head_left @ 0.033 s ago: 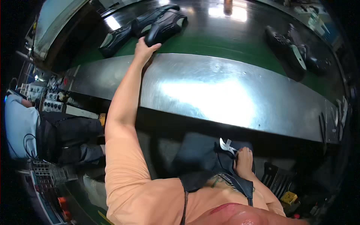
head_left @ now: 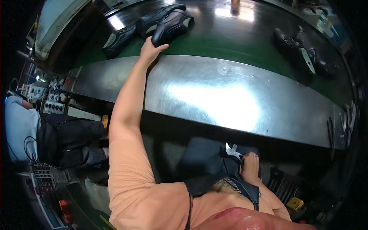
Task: The recorder uses pliers to pull and adjust the upper material around the sole of various shoes on an assembly line.
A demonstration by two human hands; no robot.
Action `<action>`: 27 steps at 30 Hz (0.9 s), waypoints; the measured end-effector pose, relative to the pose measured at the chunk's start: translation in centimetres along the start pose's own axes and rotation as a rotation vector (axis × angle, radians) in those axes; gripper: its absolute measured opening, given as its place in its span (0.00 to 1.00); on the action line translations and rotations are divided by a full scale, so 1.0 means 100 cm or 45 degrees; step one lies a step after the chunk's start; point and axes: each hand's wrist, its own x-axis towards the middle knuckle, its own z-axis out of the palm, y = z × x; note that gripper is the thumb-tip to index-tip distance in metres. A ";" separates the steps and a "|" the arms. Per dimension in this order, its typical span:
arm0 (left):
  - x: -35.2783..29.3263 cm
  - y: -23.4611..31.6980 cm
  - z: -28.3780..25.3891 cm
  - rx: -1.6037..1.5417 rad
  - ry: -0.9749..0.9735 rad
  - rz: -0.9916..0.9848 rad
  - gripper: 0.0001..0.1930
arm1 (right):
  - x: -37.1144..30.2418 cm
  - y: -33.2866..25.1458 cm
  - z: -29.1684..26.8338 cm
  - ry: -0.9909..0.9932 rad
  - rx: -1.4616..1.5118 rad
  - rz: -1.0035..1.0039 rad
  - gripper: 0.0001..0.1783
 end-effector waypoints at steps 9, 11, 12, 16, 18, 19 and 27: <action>0.013 0.015 -0.002 0.098 0.014 -0.056 0.37 | 0.003 -0.027 0.012 0.014 -0.046 0.012 0.17; 0.006 0.026 -0.012 0.114 0.034 -0.056 0.35 | 0.003 -0.029 0.011 0.002 -0.017 -0.002 0.16; 0.002 0.029 -0.021 0.098 -0.014 -0.030 0.34 | 0.004 -0.030 0.010 0.005 -0.023 -0.010 0.16; -0.035 0.073 -0.080 0.057 -0.302 -0.015 0.34 | -0.012 -0.044 0.015 0.062 -0.071 -0.028 0.14; -0.060 0.082 -0.096 0.017 -0.408 0.099 0.34 | -0.016 -0.039 0.017 0.058 -0.100 -0.023 0.15; -0.072 0.084 -0.107 -0.082 -0.504 0.097 0.32 | -0.015 -0.041 0.014 0.059 -0.090 -0.049 0.15; -0.227 0.130 -0.136 -0.263 -0.544 0.305 0.33 | -0.011 -0.070 0.000 0.318 1.630 0.060 0.09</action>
